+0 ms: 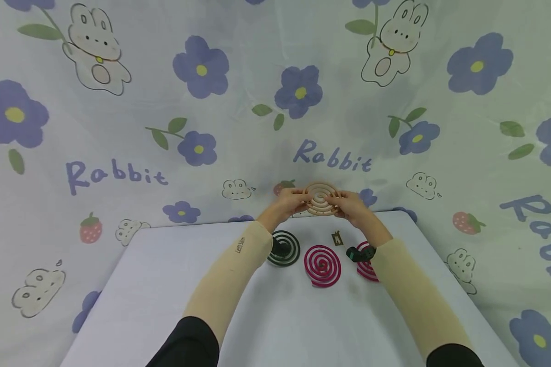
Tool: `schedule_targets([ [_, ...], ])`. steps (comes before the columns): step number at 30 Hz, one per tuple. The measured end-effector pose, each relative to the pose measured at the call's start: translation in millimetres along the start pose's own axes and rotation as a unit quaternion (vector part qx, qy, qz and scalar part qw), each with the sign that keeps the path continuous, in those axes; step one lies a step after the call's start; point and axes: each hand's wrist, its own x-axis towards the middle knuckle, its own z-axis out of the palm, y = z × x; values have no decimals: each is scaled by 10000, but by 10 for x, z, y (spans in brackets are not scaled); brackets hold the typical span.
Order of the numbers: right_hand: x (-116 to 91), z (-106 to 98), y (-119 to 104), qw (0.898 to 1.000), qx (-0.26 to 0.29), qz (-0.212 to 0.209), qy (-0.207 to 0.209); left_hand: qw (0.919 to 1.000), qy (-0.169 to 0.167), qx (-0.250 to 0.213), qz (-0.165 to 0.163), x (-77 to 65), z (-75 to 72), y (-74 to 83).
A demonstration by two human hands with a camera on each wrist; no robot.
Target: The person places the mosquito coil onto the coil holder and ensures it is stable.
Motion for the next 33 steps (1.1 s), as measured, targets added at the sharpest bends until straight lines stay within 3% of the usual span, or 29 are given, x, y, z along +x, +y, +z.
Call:
schedule_targets([
  [12,73,-205,350,9994,-330,-50,-1,9995,124,-304,18,170,194,-412],
  [18,89,-273,449,9988,-461,152,74,9989,190,-430,-53,235,270,-576],
  [26,84,-357,562,9938,-1112,19,57,9993,213,-287,-82,252,335,-744],
  [33,119,-432,695,9908,-1347,-18,124,9996,172,-190,-90,288,382,-882],
])
